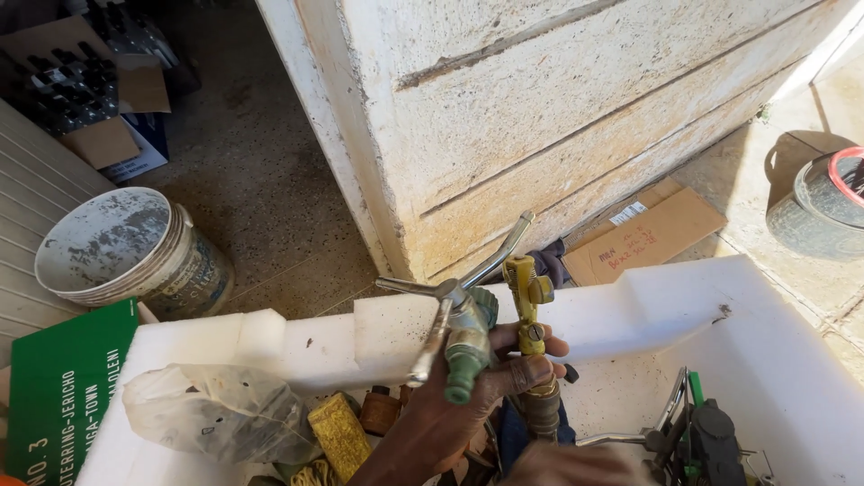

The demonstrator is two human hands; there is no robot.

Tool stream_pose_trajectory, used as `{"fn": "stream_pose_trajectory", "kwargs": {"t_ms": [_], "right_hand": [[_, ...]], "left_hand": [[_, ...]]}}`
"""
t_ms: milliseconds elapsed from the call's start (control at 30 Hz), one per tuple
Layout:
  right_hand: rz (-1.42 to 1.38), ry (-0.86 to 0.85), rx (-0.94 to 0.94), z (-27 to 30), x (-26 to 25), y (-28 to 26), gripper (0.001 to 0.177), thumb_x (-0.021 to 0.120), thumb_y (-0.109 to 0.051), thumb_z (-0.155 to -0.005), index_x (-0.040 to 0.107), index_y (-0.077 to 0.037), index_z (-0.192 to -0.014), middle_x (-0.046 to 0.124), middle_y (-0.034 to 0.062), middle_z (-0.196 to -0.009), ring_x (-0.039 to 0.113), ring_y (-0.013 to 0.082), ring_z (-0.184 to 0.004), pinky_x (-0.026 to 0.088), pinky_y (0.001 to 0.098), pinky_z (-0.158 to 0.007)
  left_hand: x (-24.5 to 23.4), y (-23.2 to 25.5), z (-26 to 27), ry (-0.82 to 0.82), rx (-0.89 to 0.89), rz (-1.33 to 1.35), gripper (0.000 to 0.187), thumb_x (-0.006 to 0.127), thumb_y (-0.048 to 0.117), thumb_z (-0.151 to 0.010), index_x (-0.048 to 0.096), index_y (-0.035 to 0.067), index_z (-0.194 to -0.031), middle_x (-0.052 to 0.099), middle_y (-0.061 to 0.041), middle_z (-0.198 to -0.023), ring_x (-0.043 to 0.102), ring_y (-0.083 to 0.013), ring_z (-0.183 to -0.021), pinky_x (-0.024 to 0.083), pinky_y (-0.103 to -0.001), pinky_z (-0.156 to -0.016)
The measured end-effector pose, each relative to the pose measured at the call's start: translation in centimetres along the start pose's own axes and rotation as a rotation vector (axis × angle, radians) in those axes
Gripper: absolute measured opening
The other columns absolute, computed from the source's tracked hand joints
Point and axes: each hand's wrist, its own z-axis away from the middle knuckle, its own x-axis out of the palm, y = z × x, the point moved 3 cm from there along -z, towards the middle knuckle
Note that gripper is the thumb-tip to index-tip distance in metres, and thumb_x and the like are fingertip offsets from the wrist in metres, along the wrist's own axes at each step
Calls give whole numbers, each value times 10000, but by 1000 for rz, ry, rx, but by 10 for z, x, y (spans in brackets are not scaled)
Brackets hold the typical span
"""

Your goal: The person is cleaning various types of sprinkler heads by wiping them down with a blue cloth to remove dirt or debris.

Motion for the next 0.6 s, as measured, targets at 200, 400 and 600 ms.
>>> {"fn": "stream_pose_trajectory", "kwargs": {"t_ms": [200, 400, 600], "right_hand": [[-4, 136, 282, -74, -30, 41, 229, 810, -251, -807, 680, -78, -879, 685, -14, -787, 615, 108, -759, 507, 270, -782], [-716, -380, 577, -68, 14, 50, 687, 848, -195, -719, 670, -95, -1375, 918, 124, -996, 825, 168, -914, 669, 289, -804], [-448, -51, 838, -83, -9, 46, 219, 704, 39, -861, 855, 114, -1001, 844, 168, -949, 795, 294, -866, 658, 415, -772]], "left_hand": [[4, 18, 6, 33, -78, 24, 471, 694, 194, -871, 680, -21, -1290, 773, -156, -1192, 753, -308, -1068, 591, -399, -978], [16, 8, 12, 22, -183, 161, 601, 752, 284, -766, 699, 87, -1332, 743, -121, -1380, 664, -262, -1299, 491, -416, -1122], [39, -17, 8, -38, -227, 435, 515, 607, 221, -951, 615, 118, -1456, 699, -139, -1399, 663, -251, -1295, 489, -351, -1141]]}}
